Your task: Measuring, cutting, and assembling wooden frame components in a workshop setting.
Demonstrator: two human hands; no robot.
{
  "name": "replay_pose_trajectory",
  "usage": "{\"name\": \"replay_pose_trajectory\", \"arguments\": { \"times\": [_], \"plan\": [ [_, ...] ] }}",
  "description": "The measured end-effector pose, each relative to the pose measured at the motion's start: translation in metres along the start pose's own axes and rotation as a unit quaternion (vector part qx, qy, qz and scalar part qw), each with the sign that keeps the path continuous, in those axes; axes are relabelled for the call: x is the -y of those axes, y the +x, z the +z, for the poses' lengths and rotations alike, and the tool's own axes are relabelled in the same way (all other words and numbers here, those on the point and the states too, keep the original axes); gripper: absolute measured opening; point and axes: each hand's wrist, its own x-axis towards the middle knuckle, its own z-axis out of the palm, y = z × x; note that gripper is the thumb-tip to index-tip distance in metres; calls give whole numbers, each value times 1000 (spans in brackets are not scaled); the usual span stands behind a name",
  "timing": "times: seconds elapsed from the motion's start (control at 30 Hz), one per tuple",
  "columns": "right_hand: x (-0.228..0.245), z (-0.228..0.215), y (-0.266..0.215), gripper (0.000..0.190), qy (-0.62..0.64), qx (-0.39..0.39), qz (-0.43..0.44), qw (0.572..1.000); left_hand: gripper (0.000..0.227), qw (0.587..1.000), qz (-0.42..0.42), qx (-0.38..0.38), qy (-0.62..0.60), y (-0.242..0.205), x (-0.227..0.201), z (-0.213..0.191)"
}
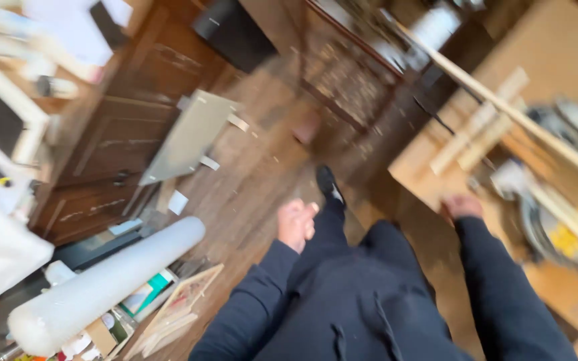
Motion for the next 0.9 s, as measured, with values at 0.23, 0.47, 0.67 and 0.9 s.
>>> {"name": "replay_pose_trajectory", "arguments": {
  "times": [0.23,0.47,0.67,0.9],
  "plan": [
    [-15,13,26,43,-26,-16,94,995,50,998,49,9,24,48,-52,-30],
    [-25,19,39,24,329,78,250,907,49,980,126,-61,140,65,-31,-61],
    [-17,-23,-6,22,280,146,244,917,45,898,175,-95,393,58,-17,-81],
    [-20,-30,45,31,299,439,125,838,33,875,36,-65,478,93,66,-214]
  ]
}}
